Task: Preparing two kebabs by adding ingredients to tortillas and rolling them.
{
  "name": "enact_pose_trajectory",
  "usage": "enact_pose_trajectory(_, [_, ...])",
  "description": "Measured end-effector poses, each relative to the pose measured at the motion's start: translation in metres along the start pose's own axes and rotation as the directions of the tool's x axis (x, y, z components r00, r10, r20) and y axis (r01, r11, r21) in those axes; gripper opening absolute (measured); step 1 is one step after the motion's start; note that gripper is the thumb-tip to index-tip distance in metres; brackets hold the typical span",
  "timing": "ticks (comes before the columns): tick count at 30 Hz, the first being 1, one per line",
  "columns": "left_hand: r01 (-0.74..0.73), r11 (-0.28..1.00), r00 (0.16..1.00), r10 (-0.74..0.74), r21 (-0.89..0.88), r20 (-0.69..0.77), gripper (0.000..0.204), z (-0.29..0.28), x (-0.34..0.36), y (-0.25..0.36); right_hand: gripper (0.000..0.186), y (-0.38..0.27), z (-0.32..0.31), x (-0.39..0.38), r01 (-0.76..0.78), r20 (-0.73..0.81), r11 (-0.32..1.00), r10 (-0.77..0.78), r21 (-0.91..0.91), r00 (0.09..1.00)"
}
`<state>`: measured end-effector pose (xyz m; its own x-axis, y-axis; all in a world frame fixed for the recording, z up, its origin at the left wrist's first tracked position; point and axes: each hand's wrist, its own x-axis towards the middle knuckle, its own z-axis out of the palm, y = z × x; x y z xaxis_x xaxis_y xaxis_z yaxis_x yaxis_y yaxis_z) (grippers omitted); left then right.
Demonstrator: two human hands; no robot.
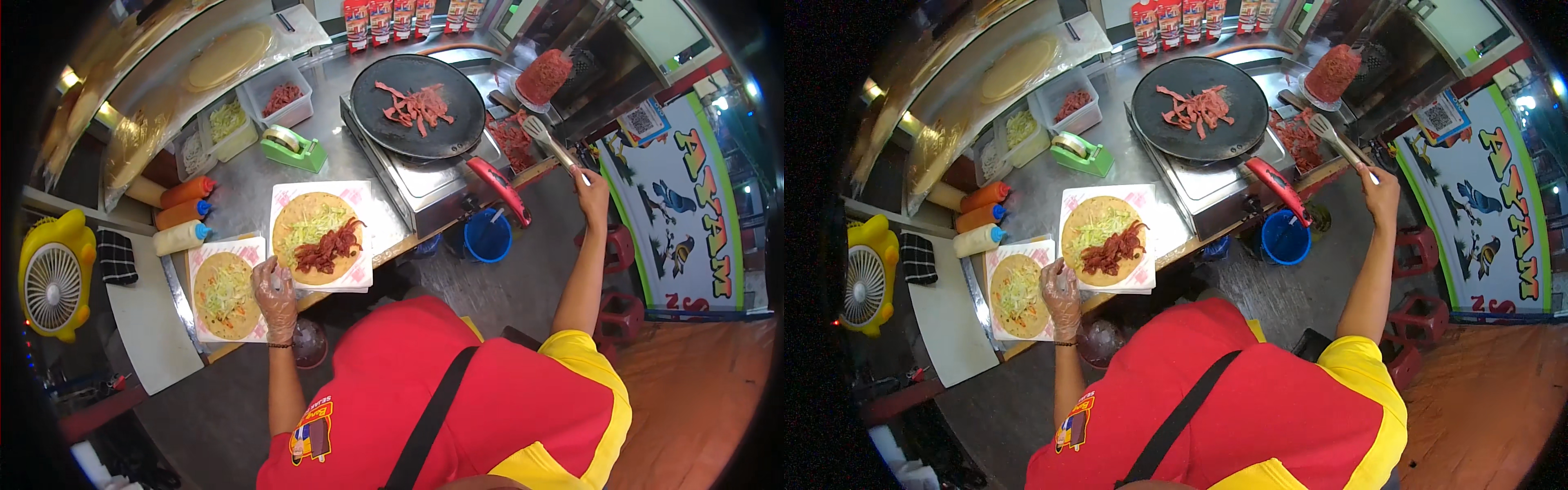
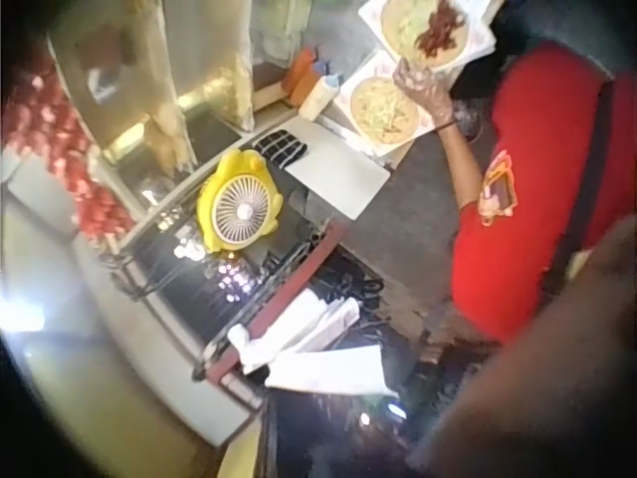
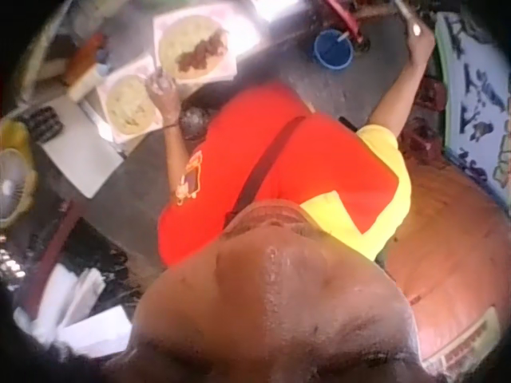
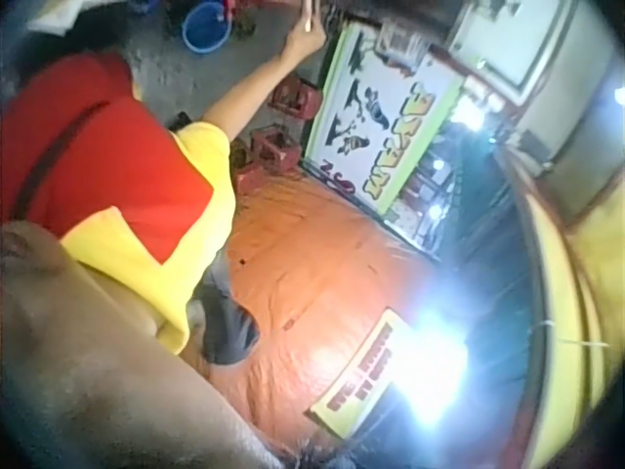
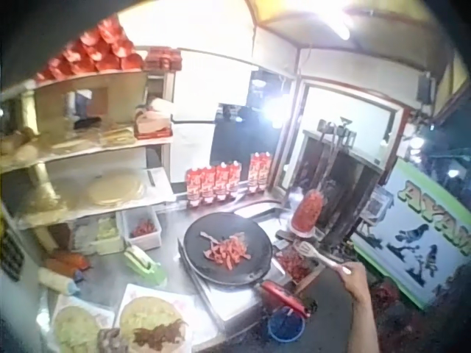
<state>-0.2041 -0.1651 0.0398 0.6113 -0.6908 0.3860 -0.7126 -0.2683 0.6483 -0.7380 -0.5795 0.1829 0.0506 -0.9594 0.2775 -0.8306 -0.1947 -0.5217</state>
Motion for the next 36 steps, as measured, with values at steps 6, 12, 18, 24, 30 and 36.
enact_pose_trajectory(6, [-0.004, 0.996, 0.999, 0.007, -0.088, 0.039, 0.028, 0.004, 0.012, -0.003, 0.029, -0.098, -0.035, -0.024, 0.1, 0.189, 0.946, -0.164, 0.308, 0.968])
enact_pose_trajectory(12, [-0.095, 0.995, 0.972, 0.085, 0.036, 0.219, 0.037, 0.031, 0.012, 0.015, 0.031, -0.234, 0.038, -0.078, 0.364, 0.533, 0.844, -0.532, 0.394, 0.658])
enact_pose_trajectory(18, [-0.056, 0.995, 0.989, 0.043, 0.085, 0.142, 0.035, 0.027, 0.015, 0.019, 0.03, -0.259, 0.136, -0.122, 0.673, 0.535, 0.639, -0.741, 0.373, 0.406])
enact_pose_trajectory(24, [-0.176, 0.984, 0.978, 0.175, 0.006, 0.115, 0.031, 0.041, 0.025, 0.016, 0.029, -0.268, 0.122, -0.12, 0.688, 0.535, 0.649, -0.726, 0.324, 0.432])
enact_pose_trajectory(30, [-0.159, 0.987, 0.982, 0.162, -0.04, 0.096, 0.031, 0.049, 0.028, 0.014, 0.029, -0.269, 0.113, -0.116, 0.66, 0.536, 0.677, -0.707, 0.325, 0.461])
enact_pose_trajectory(36, [-0.12, 0.989, 0.991, 0.125, -0.09, 0.047, 0.027, 0.03, 0.043, 0.009, 0.032, -0.277, 0.106, -0.116, 0.571, 0.544, 0.729, -0.674, 0.378, 0.5])
